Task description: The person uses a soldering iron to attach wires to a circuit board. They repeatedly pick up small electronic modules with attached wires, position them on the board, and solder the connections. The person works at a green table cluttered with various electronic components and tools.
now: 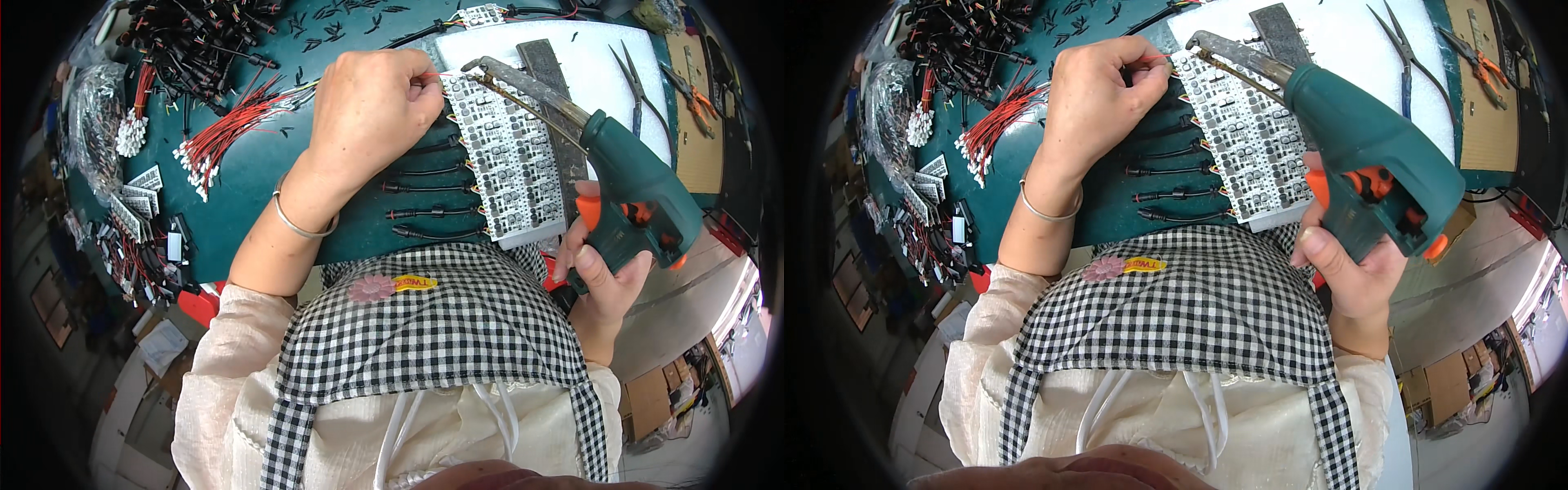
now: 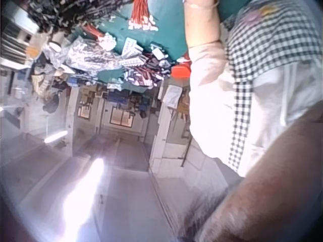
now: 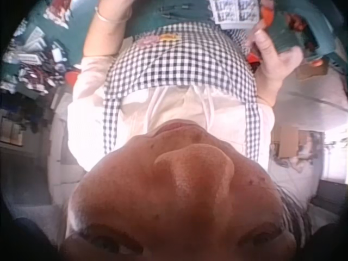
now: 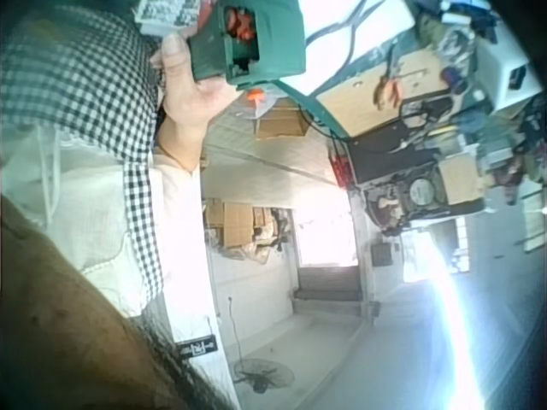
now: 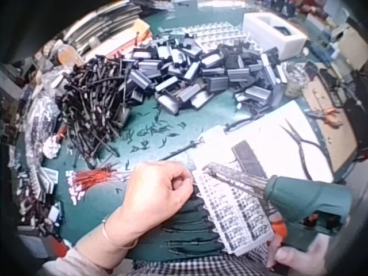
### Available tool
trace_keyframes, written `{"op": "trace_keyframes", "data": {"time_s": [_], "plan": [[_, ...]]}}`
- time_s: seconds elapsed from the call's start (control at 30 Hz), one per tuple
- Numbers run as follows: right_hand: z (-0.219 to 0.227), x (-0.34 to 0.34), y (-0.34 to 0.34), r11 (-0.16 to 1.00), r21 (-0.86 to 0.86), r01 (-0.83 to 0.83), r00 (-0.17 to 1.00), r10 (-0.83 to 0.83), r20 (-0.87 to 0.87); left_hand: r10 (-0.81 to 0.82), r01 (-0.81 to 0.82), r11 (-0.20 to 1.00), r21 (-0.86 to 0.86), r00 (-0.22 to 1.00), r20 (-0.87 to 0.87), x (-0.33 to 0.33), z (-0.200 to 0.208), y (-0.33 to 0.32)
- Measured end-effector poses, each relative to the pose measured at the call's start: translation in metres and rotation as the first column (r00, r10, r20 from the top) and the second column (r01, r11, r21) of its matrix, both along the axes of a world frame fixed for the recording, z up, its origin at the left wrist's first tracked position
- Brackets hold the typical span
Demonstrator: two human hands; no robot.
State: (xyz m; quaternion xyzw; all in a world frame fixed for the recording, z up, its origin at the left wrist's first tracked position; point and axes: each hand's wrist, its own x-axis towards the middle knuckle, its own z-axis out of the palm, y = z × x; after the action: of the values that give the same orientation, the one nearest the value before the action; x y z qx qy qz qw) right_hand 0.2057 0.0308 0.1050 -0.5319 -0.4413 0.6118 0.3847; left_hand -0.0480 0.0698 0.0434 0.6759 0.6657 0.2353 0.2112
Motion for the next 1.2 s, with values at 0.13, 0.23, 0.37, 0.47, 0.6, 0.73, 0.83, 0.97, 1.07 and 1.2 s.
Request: {"op": "trace_keyframes", "data": {"time_s": [0.13,0.23,0.37,0.47,0.6,0.73,0.83,0.97,1.07,1.2], "plan": [[0.005,-0.007,0.002,0.998,-0.001,0.059,0.998,-0.059,-0.034,-0.004,0.004,1.0,-0.014,1.0,-0.003,-0.001,0.001,0.0],[0.004,-0.002,0.001,1.0,0.01,0.027,0.998,-0.027,-0.059,-0.016,0.016,1.0,-0.016,1.0,0.002,-0.002,0.001,0.0],[0.005,-0.005,0.001,0.999,-0.002,0.033,0.998,-0.033,-0.05,-0.049,0.049,0.996,-0.07,0.999,0.009,-0.003,0.009,0.0],[0.004,-0.001,-0.001,1.0,-0.004,0.022,0.999,-0.022,-0.04,-0.11,0.109,0.994,0.03,0.992,0.061,-0.008,0.003,-0.001],[0.002,0.007,-0.002,1.0,-0.027,-0.011,0.996,0.008,-0.086,-0.084,0.084,0.996,0.014,0.992,0.095,-0.008,0.001,-0.002],[0.001,0.01,-0.004,0.997,-0.051,-0.059,0.994,0.054,-0.092,0.019,-0.009,0.998,-0.065,0.988,0.155,-0.005,-0.001,-0.003],[-0.001,0.004,-0.004,0.999,-0.015,-0.031,0.999,0.031,-0.021,0.05,-0.034,0.995,-0.099,0.986,0.158,-0.005,-0.004,0.0],[0.0,-0.004,-0.004,1.0,-0.006,0.006,1.0,-0.006,0.018,0.081,-0.059,0.99,-0.128,0.982,0.168,-0.005,-0.007,0.001],[-0.001,-0.003,-0.006,1.0,-0.006,-0.026,1.0,0.026,0.018,0.1,-0.067,0.981,-0.182,0.979,0.177,-0.006,-0.007,0.003],[0.0,-0.006,-0.005,1.0,-0.007,-0.025,0.999,0.025,0.042,0.109,-0.069,0.978,-0.195,0.973,0.205,-0.005,-0.008,0.004]]}}
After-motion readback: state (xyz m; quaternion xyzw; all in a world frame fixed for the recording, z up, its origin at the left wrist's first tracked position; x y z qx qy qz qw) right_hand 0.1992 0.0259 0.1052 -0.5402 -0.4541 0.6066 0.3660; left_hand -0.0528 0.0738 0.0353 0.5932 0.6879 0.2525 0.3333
